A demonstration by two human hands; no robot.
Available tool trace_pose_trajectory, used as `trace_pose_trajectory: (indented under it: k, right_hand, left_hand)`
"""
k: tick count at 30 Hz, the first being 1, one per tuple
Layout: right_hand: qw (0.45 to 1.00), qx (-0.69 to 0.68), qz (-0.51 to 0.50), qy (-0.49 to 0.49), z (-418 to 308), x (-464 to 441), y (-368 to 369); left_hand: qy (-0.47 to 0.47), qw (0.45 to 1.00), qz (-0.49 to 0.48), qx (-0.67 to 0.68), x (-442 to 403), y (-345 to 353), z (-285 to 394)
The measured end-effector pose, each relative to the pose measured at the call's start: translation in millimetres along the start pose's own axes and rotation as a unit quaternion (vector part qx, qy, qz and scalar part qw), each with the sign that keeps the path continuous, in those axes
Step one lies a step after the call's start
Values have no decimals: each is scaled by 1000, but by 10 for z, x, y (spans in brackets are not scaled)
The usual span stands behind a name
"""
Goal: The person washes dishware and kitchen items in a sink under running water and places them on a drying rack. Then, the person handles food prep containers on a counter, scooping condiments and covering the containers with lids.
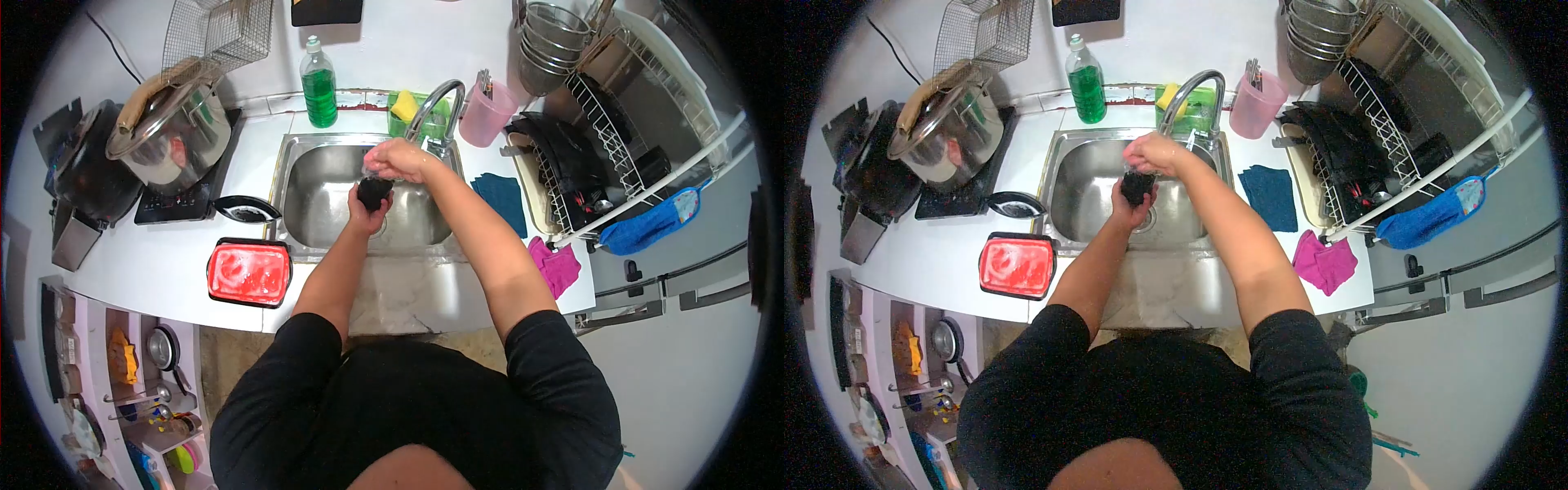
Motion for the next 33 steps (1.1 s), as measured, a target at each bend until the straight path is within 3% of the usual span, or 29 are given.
trace_pose_trajectory:
  k: [3, 4, 5, 6, 7, 8, 9, 11, 12, 13, 14, 16, 17, 19, 20, 21, 22, 23, 24, 25, 26, 27, 28, 31, 32, 33]
  right_hand:
    - [976, 111, 172, -75, -33, 51, -204]
    - [970, 223, 51, -80, -47, 98, -207]
    - [999, -9, 31, -30, 23, 137, -125]
    - [994, -26, -17, -104, 141, -20, -202]
    - [992, -20, -48, -115, 73, -2, -176]
    - [960, 224, 26, -168, -1, 94, -155]
    - [860, 446, 108, -222, -49, 186, -127]
    - [855, 483, -7, -189, 117, 187, -52]
    - [862, 467, 29, -194, 116, 257, -8]
    - [909, 367, 93, -172, 159, 303, 30]
    - [894, 371, 180, -178, 113, 394, 126]
    - [803, 400, 352, -267, 349, 198, -11]
    - [804, 400, 350, -268, 361, 172, -40]
    - [812, 380, 324, -302, 363, 150, -147]
    - [809, 380, 329, -304, 298, 163, -227]
    - [818, 408, 327, -239, 209, 175, -320]
    - [823, 435, 324, -170, 125, 202, -425]
    - [843, 405, 332, -121, -148, 396, -264]
    - [841, 408, 334, -120, -65, 313, -375]
    - [965, 182, 184, -43, 156, 85, -462]
    - [997, -60, 15, 37, 256, -61, -455]
    - [995, -49, -47, 72, 240, -56, -401]
    - [990, -142, -6, 27, 124, 51, -118]
    - [985, -163, -48, 2, 313, -143, -115]
    - [989, -133, -63, -5, 536, -309, -253]
    - [990, -127, -60, -12, 441, -268, -257]
  left_hand:
    - [7, 1000, -6, 1, 0, 19, -9]
    - [4, 999, -31, 32, -30, 19, -6]
    - [9, 997, -56, 60, -91, -25, 24]
    - [18, 994, -87, 58, -65, 21, 17]
    - [28, 996, -86, 15, -168, -70, 36]
    - [55, 992, -111, -36, -29, 79, 14]
    - [45, 991, -120, 32, -62, 117, -7]
    - [146, 981, -124, -12, 11, 373, 4]
    - [196, 972, -122, -32, 44, 498, 12]
    - [202, 973, -112, 1, 85, 632, -13]
    - [189, 980, -57, 26, 107, 708, -61]
    - [209, 976, -29, -42, 182, 944, -234]
    - [212, 976, -28, -42, 232, 953, -211]
    - [13, 997, -65, -46, 320, 955, -268]
    - [10, 996, -69, -50, 378, 943, -223]
    - [91, 969, -25, -229, 418, 882, -116]
    - [170, 902, 19, -396, 435, 865, -30]
    - [304, 809, -65, -499, 319, 793, 80]
    - [372, 771, -121, -504, 292, 804, 104]
    - [415, 686, -100, -589, 261, 786, 131]
    - [454, 589, -78, -664, 338, 878, 198]
    - [512, 442, -57, -735, 536, 1161, 191]
    - [518, 438, -60, -732, 621, 1340, 202]
    - [483, 350, -28, -802, 663, 1587, 298]
    - [448, 306, -108, -833, 578, 1595, 372]
    - [347, 285, -134, -883, 598, 1665, 404]
Point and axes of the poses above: each hand's wrist, its own x-axis away from the middle knuckle, its own y-axis out of the palm, z = x × y, the point moved 3 cm from there along -x, towards the middle knuckle, and after that the axes turned 1 degree about -y, right-handed, at the moved point
